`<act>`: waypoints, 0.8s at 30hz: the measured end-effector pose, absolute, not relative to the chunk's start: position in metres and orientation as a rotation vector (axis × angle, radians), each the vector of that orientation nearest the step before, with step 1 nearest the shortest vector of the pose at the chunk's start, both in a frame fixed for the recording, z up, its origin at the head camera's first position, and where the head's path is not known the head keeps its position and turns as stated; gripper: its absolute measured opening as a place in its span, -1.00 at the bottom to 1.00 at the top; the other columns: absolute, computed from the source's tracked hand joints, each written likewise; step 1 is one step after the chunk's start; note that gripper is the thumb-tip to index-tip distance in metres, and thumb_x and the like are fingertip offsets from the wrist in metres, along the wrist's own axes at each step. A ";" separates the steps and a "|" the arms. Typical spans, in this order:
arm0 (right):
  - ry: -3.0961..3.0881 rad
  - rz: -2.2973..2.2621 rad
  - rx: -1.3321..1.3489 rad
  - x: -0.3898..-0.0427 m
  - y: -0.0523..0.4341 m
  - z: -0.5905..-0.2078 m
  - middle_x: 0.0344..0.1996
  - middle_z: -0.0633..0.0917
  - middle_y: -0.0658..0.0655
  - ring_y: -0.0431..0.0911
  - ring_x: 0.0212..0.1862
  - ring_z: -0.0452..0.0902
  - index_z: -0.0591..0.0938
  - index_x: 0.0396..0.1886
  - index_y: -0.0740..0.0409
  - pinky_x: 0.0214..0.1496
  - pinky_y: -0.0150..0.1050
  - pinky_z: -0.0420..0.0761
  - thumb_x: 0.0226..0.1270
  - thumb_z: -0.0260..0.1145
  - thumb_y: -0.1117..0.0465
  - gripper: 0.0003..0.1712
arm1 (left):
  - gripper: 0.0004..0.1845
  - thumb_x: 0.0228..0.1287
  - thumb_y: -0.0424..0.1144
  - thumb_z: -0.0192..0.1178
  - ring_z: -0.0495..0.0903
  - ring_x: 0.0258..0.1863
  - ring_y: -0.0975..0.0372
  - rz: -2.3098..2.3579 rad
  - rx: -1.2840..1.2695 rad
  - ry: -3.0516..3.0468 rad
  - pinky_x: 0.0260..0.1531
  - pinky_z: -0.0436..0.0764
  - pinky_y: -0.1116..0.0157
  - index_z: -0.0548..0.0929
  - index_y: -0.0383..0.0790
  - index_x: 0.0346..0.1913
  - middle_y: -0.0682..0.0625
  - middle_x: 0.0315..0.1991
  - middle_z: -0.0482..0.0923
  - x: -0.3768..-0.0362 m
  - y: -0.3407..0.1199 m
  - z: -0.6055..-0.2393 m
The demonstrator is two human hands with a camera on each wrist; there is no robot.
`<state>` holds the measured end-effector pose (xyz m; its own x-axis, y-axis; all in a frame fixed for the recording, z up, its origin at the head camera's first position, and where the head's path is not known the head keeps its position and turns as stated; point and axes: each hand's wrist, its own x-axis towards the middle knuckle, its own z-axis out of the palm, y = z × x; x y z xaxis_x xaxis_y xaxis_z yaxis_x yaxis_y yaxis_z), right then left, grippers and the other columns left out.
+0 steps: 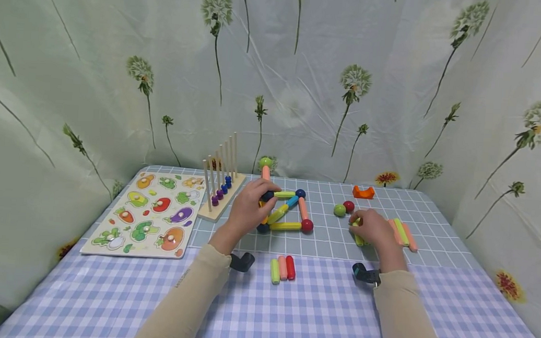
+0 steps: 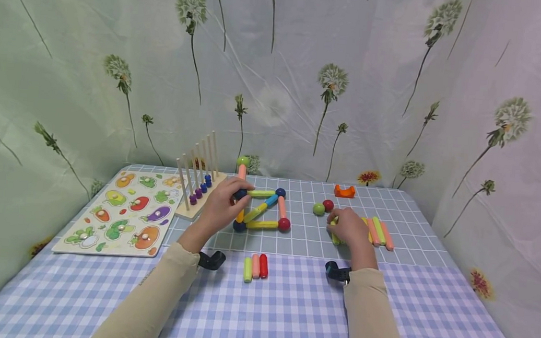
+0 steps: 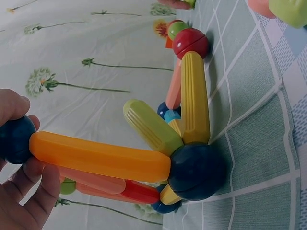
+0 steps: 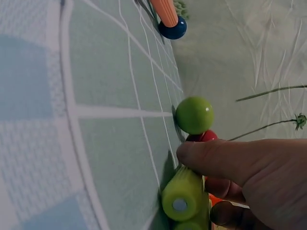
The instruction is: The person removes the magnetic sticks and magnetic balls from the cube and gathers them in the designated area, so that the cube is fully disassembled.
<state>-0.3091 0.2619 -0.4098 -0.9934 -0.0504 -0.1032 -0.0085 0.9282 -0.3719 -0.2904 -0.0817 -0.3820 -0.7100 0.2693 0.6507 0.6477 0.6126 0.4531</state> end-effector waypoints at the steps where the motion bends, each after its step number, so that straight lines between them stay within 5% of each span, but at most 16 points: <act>1: 2.983 -0.568 -0.046 -0.309 0.263 -0.410 -0.16 0.65 0.24 0.05 -0.18 0.50 0.68 -0.01 0.14 -0.18 -0.14 0.55 0.30 0.36 0.12 -0.69 | -0.81 0.32 -0.30 0.30 0.60 -0.02 0.12 -0.942 -0.726 -2.303 0.07 0.65 0.15 0.71 -0.13 -0.03 0.02 -0.05 0.65 -0.290 -0.082 -0.382; 13: 3.053 -0.608 -0.056 -0.306 0.263 -0.404 -0.16 0.60 0.26 0.07 -0.18 0.48 0.66 0.02 0.16 -0.21 -0.13 0.53 0.35 0.31 0.12 -0.69 | -0.80 0.34 -0.26 0.29 0.59 0.01 0.15 -0.929 -0.739 -2.314 0.11 0.64 0.19 0.70 -0.11 0.00 0.05 -0.03 0.65 -0.291 -0.084 -0.382; 24: 3.070 -1.036 -0.278 -0.296 0.176 -0.394 -0.08 0.64 0.15 0.00 -0.11 0.52 0.61 0.13 0.06 -0.08 -0.22 0.61 0.43 0.27 0.14 -0.68 | -0.80 0.33 -0.23 0.31 0.60 -0.03 0.14 -0.901 -0.783 -2.279 0.06 0.65 0.19 0.71 -0.09 -0.02 0.05 -0.05 0.68 -0.292 -0.087 -0.382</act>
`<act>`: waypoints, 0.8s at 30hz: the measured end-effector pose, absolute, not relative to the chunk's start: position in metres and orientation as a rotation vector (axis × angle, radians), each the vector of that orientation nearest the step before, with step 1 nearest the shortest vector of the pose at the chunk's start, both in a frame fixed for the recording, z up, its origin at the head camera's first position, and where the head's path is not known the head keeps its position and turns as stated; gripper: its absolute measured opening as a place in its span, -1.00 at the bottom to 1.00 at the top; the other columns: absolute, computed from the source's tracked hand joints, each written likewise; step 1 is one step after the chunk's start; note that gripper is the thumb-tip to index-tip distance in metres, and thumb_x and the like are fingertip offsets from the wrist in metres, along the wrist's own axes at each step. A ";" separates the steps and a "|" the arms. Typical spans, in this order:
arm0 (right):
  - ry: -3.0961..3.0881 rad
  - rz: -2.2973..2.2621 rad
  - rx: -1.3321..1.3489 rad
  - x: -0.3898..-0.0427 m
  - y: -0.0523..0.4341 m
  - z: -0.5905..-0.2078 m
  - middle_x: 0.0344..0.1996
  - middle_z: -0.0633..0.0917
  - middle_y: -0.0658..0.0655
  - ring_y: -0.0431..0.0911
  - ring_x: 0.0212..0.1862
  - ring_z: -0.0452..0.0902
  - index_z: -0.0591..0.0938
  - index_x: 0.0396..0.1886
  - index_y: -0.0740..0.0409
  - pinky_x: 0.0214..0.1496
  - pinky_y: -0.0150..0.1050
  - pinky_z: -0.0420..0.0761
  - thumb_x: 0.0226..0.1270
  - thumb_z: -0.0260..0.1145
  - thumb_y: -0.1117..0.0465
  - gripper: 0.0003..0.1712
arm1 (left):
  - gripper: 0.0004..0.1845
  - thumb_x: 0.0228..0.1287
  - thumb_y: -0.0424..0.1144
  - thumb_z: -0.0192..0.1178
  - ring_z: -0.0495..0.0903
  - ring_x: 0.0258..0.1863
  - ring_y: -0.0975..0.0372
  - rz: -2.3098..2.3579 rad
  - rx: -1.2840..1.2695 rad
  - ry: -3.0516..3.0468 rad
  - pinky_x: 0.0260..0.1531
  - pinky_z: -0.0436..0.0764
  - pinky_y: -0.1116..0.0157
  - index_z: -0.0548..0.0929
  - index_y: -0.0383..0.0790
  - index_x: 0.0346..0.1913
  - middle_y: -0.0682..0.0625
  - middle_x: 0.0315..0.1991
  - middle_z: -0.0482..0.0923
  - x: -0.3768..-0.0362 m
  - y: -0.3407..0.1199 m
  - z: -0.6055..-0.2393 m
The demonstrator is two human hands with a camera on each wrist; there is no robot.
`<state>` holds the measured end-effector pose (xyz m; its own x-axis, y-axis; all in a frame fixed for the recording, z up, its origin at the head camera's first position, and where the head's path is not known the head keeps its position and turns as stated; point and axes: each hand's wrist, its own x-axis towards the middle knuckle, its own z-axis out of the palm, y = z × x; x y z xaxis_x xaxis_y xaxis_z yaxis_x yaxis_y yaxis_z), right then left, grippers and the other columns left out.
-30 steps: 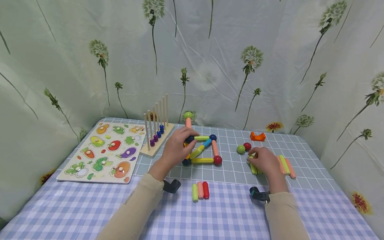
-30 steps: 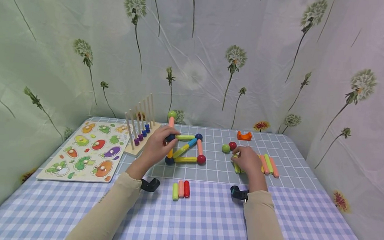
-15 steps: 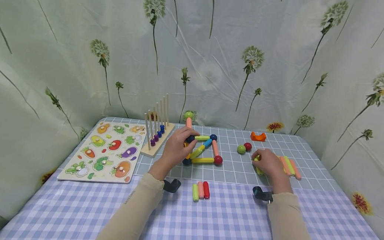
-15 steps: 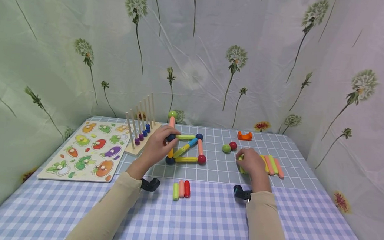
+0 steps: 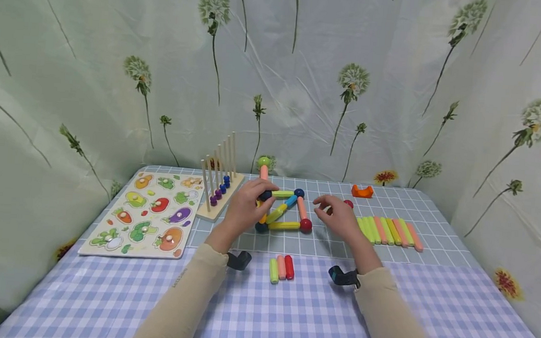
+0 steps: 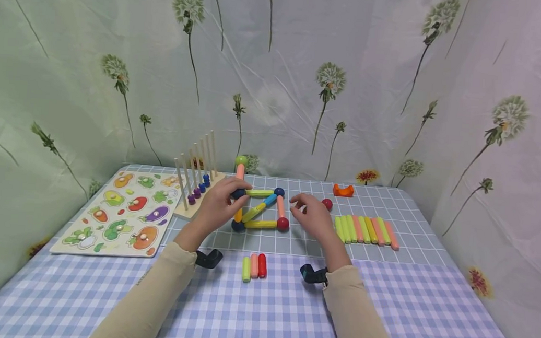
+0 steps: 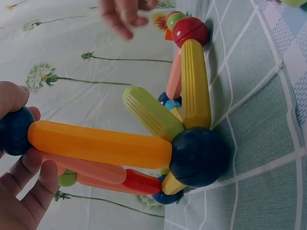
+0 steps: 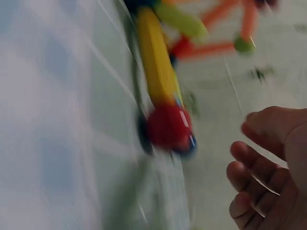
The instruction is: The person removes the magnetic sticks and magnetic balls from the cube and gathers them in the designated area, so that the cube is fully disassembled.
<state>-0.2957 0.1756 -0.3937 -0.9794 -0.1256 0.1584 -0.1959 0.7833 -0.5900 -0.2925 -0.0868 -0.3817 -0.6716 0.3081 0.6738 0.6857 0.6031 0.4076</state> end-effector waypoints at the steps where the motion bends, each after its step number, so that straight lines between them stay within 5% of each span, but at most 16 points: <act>1: -2.851 0.987 0.285 -0.294 0.166 -0.394 -0.07 0.65 0.15 0.00 -0.10 0.53 0.61 0.14 0.06 -0.06 -0.21 0.63 0.42 0.28 0.14 -0.66 | -0.80 0.33 -0.23 0.31 0.60 -0.03 0.15 -0.900 -0.784 -2.278 0.06 0.65 0.20 0.71 -0.09 -0.01 0.05 -0.05 0.68 -0.293 -0.087 -0.382; 16: -2.876 1.313 0.635 -0.278 0.115 -0.403 0.38 0.50 0.12 0.05 0.13 0.57 0.38 0.48 0.05 0.14 -0.04 0.64 0.53 0.14 0.18 -0.44 | -0.80 0.31 -0.24 0.33 0.62 -0.05 0.16 -0.857 -0.789 -2.278 0.04 0.65 0.22 0.71 -0.09 -0.02 0.05 -0.06 0.69 -0.293 -0.088 -0.381; 24: -2.884 1.272 0.712 -0.279 0.110 -0.408 0.15 0.66 0.09 -0.03 0.02 0.60 0.59 0.24 0.04 0.09 -0.12 0.67 0.44 0.28 0.21 -0.60 | -0.79 0.30 -0.25 0.34 0.62 -0.04 0.15 -0.866 -0.774 -2.287 0.05 0.65 0.22 0.71 -0.08 -0.02 0.05 -0.05 0.68 -0.294 -0.088 -0.382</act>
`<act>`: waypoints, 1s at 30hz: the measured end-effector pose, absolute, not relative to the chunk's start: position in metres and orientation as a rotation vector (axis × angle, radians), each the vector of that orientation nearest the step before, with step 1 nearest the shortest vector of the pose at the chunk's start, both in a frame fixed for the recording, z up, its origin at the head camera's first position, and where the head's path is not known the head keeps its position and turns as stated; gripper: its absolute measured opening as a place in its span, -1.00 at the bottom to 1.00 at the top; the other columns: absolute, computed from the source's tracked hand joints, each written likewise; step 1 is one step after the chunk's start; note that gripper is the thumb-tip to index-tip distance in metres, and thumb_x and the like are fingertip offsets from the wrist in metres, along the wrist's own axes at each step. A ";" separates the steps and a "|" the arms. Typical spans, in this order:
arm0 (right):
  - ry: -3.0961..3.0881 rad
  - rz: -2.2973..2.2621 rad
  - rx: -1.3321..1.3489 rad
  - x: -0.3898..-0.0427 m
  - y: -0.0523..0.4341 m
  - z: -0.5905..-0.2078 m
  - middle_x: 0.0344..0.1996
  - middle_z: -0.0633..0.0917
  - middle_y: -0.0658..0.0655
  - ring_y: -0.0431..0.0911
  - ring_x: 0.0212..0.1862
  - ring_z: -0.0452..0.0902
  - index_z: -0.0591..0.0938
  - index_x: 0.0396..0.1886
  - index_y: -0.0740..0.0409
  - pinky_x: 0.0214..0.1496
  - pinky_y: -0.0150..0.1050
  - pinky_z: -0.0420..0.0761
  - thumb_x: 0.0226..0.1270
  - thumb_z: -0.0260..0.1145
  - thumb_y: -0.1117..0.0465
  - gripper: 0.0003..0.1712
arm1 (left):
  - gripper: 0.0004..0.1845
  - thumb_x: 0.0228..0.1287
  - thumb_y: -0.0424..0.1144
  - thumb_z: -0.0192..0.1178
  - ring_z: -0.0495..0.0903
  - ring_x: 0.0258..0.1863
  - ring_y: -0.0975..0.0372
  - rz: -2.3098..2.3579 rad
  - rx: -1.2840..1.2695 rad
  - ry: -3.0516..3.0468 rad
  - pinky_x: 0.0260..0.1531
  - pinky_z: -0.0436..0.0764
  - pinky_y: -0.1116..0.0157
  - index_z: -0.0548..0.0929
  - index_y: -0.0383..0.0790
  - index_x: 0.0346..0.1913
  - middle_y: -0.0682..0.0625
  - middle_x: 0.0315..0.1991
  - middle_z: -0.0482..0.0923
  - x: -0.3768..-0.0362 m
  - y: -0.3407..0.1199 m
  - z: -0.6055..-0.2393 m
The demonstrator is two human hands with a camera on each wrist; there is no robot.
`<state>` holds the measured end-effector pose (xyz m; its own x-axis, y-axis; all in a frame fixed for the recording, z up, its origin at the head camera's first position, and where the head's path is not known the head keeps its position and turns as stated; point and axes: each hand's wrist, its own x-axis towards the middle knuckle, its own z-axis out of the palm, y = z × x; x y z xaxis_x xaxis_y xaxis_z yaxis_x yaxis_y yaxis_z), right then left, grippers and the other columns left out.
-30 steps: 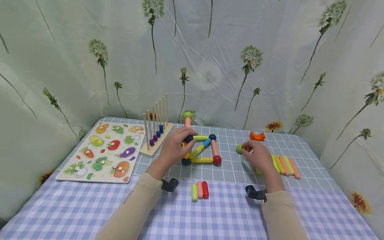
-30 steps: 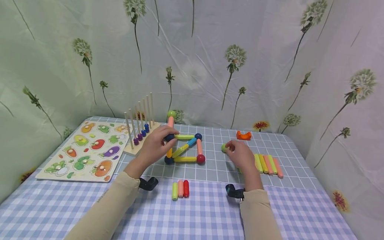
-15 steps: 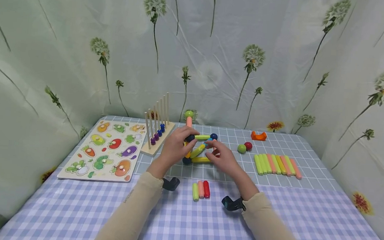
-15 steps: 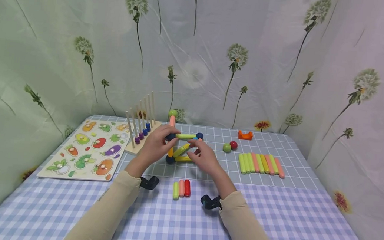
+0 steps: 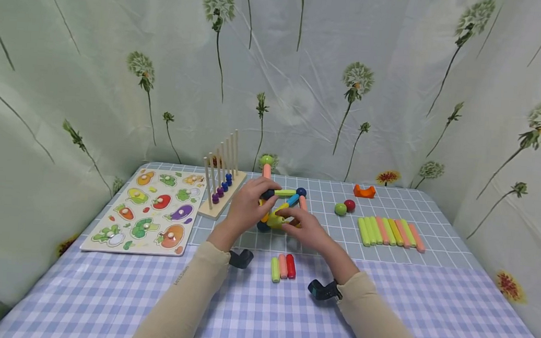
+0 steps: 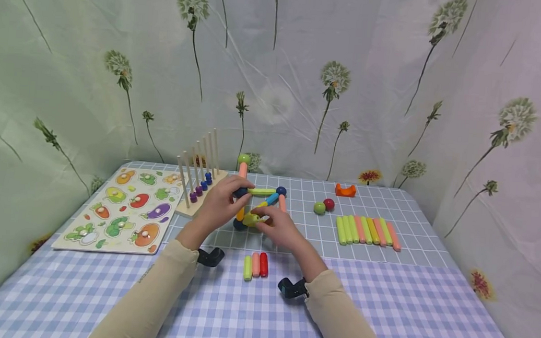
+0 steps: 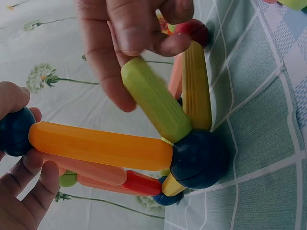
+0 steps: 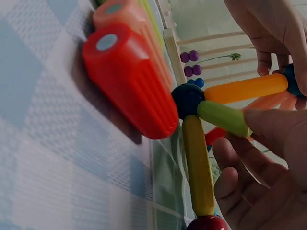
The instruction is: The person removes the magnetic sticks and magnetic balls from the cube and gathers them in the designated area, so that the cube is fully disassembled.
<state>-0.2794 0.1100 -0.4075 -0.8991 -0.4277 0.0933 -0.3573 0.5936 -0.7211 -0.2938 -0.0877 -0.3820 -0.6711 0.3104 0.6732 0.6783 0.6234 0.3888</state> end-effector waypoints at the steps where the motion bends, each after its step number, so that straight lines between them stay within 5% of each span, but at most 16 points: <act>1: 2.722 -1.181 -0.690 -0.279 0.109 -0.408 0.10 0.69 0.09 -0.05 0.00 0.61 0.61 0.20 0.04 0.08 -0.14 0.67 0.42 0.30 0.22 -0.63 | -0.79 0.30 -0.26 0.34 0.62 -0.04 0.15 -0.867 -0.772 -2.286 0.05 0.65 0.21 0.71 -0.08 -0.02 0.05 -0.05 0.68 -0.294 -0.088 -0.382; 15: 2.848 -0.833 -0.669 -0.274 0.103 -0.408 -0.25 0.73 -0.11 -0.18 -0.29 0.51 0.73 -0.09 -0.12 -0.16 -0.28 0.58 0.27 0.45 0.17 -0.78 | -0.79 0.31 -0.26 0.33 0.62 -0.04 0.14 -0.880 -0.777 -2.281 0.06 0.66 0.19 0.71 -0.09 -0.02 0.05 -0.06 0.68 -0.293 -0.088 -0.381; 23: 2.759 -0.852 -0.648 -0.278 0.120 -0.402 -0.16 0.74 -0.11 -0.16 -0.23 0.53 0.73 -0.01 -0.13 -0.07 -0.24 0.59 0.39 0.33 0.11 -0.78 | -0.79 0.32 -0.24 0.32 0.61 -0.02 0.14 -0.883 -0.773 -2.300 0.08 0.65 0.19 0.70 -0.09 0.00 0.05 -0.04 0.67 -0.293 -0.088 -0.381; 30: 2.544 -0.780 -0.646 -0.285 0.153 -0.391 -0.26 0.65 0.01 -0.10 -0.31 0.46 0.71 -0.12 -0.04 -0.26 -0.26 0.47 0.49 0.16 0.17 -0.81 | -0.75 0.31 -0.23 0.33 0.61 0.02 0.14 -0.873 -0.750 -2.312 0.10 0.64 0.19 0.70 -0.09 0.04 0.04 -0.01 0.66 -0.291 -0.088 -0.381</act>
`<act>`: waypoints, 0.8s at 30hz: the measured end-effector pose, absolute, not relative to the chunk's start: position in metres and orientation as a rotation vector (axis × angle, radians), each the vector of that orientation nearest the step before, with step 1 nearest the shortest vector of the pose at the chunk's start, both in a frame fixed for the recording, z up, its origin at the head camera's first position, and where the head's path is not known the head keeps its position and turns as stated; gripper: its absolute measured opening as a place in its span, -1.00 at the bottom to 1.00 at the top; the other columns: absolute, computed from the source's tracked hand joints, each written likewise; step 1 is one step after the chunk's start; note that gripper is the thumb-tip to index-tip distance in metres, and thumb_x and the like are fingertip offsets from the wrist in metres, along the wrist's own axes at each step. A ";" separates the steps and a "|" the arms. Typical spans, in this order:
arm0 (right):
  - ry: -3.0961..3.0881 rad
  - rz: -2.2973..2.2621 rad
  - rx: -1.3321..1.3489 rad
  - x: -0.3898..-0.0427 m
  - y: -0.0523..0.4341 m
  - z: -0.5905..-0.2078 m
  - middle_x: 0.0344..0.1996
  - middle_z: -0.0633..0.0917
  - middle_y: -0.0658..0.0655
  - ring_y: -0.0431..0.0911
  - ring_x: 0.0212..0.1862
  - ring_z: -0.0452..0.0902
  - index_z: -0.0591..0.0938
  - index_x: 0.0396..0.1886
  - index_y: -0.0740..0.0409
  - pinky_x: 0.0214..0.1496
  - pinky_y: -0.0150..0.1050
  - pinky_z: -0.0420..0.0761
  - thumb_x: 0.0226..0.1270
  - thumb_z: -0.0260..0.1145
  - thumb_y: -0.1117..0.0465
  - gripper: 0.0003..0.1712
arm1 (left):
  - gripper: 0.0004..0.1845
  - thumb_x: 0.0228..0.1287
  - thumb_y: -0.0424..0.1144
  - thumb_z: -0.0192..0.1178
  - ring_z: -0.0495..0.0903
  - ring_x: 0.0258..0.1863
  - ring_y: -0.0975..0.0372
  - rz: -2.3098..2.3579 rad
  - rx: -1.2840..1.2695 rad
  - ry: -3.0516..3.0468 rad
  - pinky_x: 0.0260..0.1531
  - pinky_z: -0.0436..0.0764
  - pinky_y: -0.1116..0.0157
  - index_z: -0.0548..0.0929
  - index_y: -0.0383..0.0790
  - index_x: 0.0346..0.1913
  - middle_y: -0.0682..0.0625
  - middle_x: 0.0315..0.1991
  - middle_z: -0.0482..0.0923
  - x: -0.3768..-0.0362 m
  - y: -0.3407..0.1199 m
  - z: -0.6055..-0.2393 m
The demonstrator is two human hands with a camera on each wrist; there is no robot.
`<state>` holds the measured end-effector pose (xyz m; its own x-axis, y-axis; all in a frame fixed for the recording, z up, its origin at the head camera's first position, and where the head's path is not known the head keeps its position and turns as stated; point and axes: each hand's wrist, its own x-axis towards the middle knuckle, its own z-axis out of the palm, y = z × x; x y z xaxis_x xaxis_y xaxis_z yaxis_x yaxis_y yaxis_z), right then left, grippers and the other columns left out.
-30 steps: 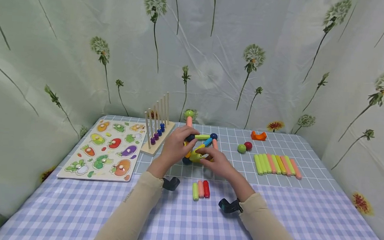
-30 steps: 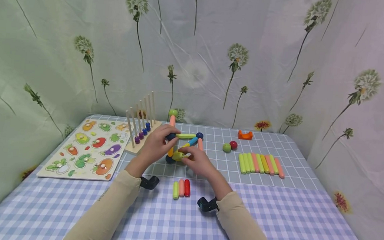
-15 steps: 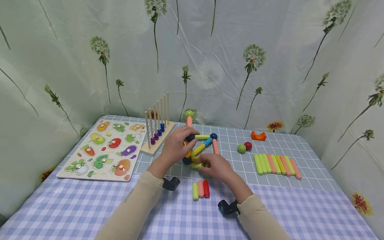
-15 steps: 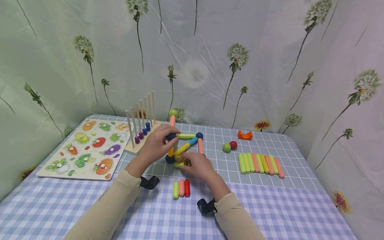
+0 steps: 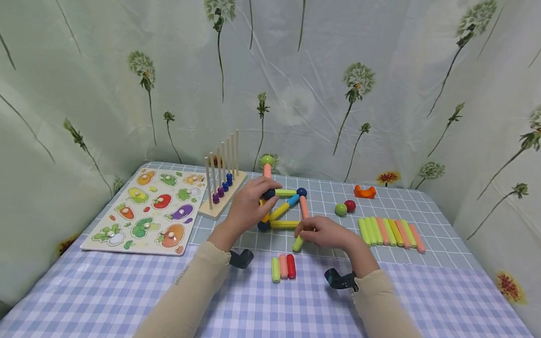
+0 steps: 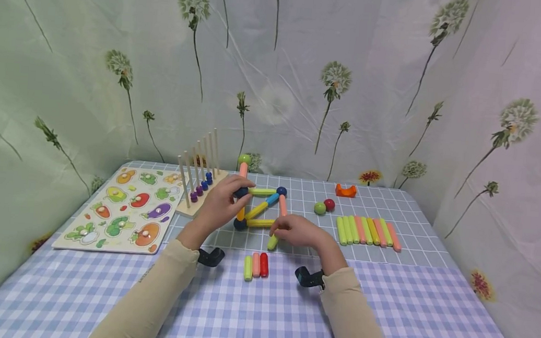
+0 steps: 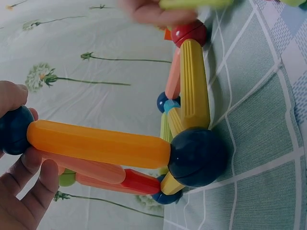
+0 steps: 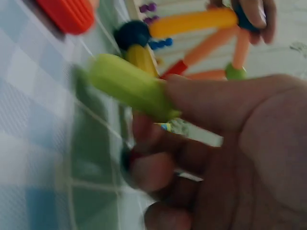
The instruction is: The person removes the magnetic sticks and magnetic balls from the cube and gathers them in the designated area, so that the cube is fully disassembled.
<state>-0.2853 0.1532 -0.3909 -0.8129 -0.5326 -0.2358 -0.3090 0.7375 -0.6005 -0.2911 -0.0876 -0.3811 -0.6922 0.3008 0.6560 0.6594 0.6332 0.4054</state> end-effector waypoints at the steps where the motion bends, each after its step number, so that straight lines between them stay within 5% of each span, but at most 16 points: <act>1: 2.513 -0.761 -0.635 -0.286 0.157 -0.390 -0.28 0.65 0.02 -0.09 -0.32 0.46 0.72 -0.13 -0.05 -0.26 -0.26 0.46 0.49 0.17 0.17 -0.81 | -0.74 0.31 -0.24 0.33 0.61 0.02 0.14 -0.874 -0.748 -2.312 0.09 0.65 0.20 0.70 -0.10 0.04 0.03 -0.01 0.65 -0.291 -0.087 -0.381; 10: 2.372 -0.656 -0.638 -0.284 0.160 -0.395 -0.41 0.62 -0.02 -0.12 -0.38 0.49 0.70 -0.19 -0.09 -0.25 -0.29 0.48 0.36 0.30 0.15 -0.91 | -0.70 0.31 -0.23 0.33 0.61 -0.08 0.14 -0.900 -0.706 -2.341 -0.12 0.71 0.27 0.69 -0.11 0.08 -0.05 0.12 0.46 -0.291 -0.087 -0.381; 18: 2.226 -0.876 -0.571 -0.284 0.157 -0.400 -0.42 0.76 0.08 -0.07 -0.52 0.64 0.63 -0.05 -0.02 -0.38 -0.34 0.54 0.42 0.28 0.13 -0.83 | -0.61 0.26 -0.14 0.39 0.54 -0.23 0.16 -1.032 -0.720 -2.368 -0.33 0.61 0.37 0.63 -0.12 0.11 -0.07 0.16 0.40 -0.295 -0.098 -0.380; 24: 2.276 -0.941 -0.530 -0.288 0.166 -0.399 -0.38 0.76 0.08 -0.07 -0.49 0.61 0.61 -0.01 0.06 -0.44 -0.34 0.46 0.45 0.22 0.15 -0.80 | -0.72 0.52 -0.05 0.07 0.65 -0.28 0.05 -1.387 -0.423 -2.532 -0.33 0.65 0.31 0.55 -0.14 0.07 -0.16 0.00 0.59 -0.305 -0.120 -0.382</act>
